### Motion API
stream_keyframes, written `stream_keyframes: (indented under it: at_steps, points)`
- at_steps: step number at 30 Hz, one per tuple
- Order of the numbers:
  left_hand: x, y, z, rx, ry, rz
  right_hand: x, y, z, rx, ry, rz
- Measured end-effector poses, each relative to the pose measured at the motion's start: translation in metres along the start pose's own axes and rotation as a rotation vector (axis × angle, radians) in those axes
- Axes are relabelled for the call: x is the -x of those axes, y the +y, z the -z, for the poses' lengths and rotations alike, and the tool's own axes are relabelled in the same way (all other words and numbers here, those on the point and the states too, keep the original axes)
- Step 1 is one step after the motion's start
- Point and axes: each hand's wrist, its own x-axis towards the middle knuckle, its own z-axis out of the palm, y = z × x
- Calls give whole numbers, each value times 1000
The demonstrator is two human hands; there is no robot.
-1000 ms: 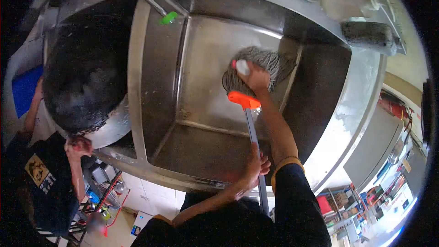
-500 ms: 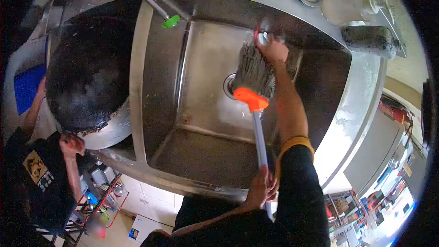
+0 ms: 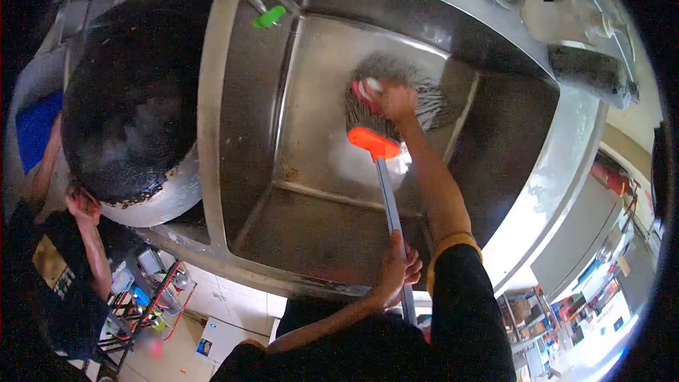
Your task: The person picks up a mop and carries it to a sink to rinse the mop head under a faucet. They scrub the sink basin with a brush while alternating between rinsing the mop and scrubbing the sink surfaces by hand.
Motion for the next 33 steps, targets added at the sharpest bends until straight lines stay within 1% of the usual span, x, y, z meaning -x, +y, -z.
stream_keyframes:
  at_steps: [2,4,6,7,8,10,11,13,14,15,16,18,19,22,23,25,26,28,30,31,32,33]
  points:
    - [14,3,-6,-78,-41,-27,-25,2,6,55,115,-57]
    - [30,6,-21,-110,94,50,-36,8,9,108,143,34]
    - [36,2,-28,-126,218,98,-47,12,7,144,115,19]
    - [40,9,-25,-143,13,10,-52,12,6,152,64,-35]
    - [43,9,-28,-162,82,18,-52,12,6,161,9,-93]
    - [47,9,-36,-206,208,23,-59,11,6,144,79,-144]
    - [51,7,-35,-231,203,23,-58,12,4,134,109,-173]
    - [55,8,-34,-291,175,-1,-73,20,5,123,98,-230]
    - [56,8,-35,-280,173,26,-82,24,6,110,95,-259]
    - [56,10,-38,-269,172,50,-92,24,15,89,2,-374]
    - [60,7,-41,-253,177,91,-95,27,23,97,1,-357]
    - [77,2,-54,-308,201,9,-97,31,40,116,-10,-328]
    - [85,0,-60,-330,206,-37,-88,24,64,69,42,-374]
    - [106,-12,-68,-268,59,-110,-47,17,132,-105,309,-476]
    - [109,-18,-62,-215,-131,-128,-32,19,154,-135,348,-480]
    - [117,-31,-62,-224,-231,-212,11,29,200,-181,430,-517]
    - [126,-37,-67,-232,-282,-244,38,33,225,-272,410,-541]
    - [146,-40,-75,-253,-334,-179,92,33,275,-455,371,-568]
    - [164,-51,-80,-335,-367,-189,150,15,315,-777,376,-608]
    - [167,-60,-74,-357,-417,-176,178,13,322,-1000,331,-610]
    - [176,-67,-72,-466,-415,-188,203,0,332,-1092,315,-613]
    - [183,-74,-68,-559,-439,-200,222,-10,334,-1009,335,-617]
